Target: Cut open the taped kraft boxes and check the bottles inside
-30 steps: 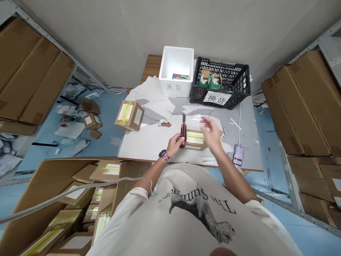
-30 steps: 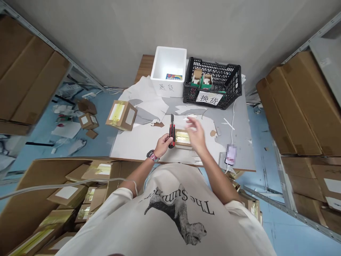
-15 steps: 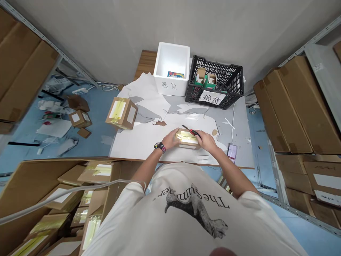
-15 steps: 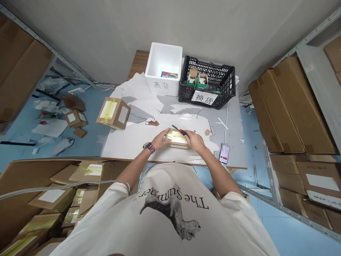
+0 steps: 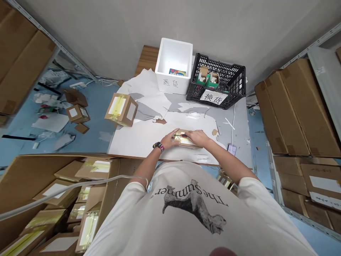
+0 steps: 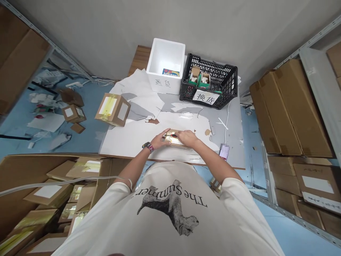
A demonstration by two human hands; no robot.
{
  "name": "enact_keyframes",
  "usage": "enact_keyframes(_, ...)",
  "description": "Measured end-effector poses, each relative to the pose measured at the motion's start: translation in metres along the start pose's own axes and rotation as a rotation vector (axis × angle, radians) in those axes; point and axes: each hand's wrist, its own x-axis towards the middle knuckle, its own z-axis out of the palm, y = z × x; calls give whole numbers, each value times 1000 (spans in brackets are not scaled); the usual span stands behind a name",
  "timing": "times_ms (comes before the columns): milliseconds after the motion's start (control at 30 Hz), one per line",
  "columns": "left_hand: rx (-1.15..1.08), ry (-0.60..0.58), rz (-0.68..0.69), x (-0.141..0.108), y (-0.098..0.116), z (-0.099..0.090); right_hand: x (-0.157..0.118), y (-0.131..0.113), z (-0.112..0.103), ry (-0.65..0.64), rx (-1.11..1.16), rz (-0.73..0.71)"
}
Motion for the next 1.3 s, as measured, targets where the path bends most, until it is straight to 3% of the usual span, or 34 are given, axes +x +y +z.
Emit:
enact_keyframes(400, 142, -10, -50, -3, 8, -4, -28, 20, 19, -39, -65, 79)
enact_keyframes(700, 269, -9, -68, -4, 9, -6, -101, 69, 53, -162, -146, 226)
enact_keyframes(1000, 323, -6, -58, -6, 8, -5, -124, 74, 67, -129, -144, 249)
enact_keyframes(1300, 437, -18, -39, -5, 23, -10, -146, 82, 77, -119, -103, 353)
